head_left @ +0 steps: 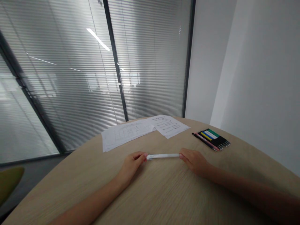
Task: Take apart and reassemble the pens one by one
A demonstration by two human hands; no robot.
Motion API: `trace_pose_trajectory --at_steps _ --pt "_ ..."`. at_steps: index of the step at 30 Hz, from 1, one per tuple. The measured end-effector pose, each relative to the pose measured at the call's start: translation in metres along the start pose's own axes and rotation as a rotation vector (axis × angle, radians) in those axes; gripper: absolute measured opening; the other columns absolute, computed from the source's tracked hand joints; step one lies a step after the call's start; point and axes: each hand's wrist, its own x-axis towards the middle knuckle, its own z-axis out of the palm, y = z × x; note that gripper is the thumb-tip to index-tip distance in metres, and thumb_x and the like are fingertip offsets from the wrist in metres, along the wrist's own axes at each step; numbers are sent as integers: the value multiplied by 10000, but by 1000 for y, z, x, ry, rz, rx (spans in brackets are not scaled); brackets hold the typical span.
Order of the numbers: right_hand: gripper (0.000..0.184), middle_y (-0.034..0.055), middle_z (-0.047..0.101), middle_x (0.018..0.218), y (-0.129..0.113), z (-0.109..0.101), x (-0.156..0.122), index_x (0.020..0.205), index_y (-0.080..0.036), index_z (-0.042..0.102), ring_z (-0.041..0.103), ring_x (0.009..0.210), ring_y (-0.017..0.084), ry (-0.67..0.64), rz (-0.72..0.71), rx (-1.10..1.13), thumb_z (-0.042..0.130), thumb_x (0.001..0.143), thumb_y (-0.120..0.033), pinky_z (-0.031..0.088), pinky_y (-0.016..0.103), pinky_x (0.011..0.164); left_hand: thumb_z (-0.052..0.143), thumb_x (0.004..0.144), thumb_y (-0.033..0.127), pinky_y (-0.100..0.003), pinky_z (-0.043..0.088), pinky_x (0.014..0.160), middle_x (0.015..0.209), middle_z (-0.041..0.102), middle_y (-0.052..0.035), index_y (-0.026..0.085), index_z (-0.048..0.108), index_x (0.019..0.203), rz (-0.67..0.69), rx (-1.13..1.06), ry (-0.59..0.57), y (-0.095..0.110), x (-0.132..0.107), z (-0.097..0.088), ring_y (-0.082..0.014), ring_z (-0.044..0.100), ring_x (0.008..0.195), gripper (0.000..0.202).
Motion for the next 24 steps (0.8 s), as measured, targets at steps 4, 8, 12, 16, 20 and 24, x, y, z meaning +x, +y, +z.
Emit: trace_pose_trajectory --at_steps 4,8,12,16,20,24 --pt "283 38 569 658 0 -1 0 710 -167 494 527 601 142 -1 18 -12 268 867 -233 358 242 549 528 651 407 -219 319 547 566 514 32 153 622 660 10 -62 -35 0 -1 1 -124 449 565 271" --pt "290 37 573 652 0 -1 2 697 -159 523 536 610 147 16 3 15 295 860 -236 376 248 561 570 609 392 -219 316 543 557 508 41 146 618 690 15 -122 -31 0 0 3 -115 435 542 264" --pt "259 70 608 805 0 0 5 869 -147 559 555 749 156 132 -129 44 310 857 -220 406 266 655 568 609 407 -215 310 534 550 496 43 146 600 649 26 -181 -18 -1 1 3 -110 427 539 266" --pt "280 101 616 896 -14 1 9 1063 -138 513 551 800 190 173 -425 -89 402 819 -218 404 320 692 573 588 417 -212 299 513 517 466 52 147 575 607 8 -233 31 -3 3 3 -104 409 512 270" --pt "375 125 605 937 -50 -4 22 1155 -110 448 548 798 210 164 -437 -140 449 793 -207 402 339 672 569 587 424 -218 306 517 490 462 51 150 554 569 28 -244 35 -6 6 3 -106 406 500 275" --pt "374 123 604 955 -80 -11 43 1133 -116 466 546 840 226 114 -227 -18 475 780 -238 399 335 689 574 587 414 -226 327 538 504 495 39 148 554 562 55 -210 13 -9 7 4 -113 428 513 268"
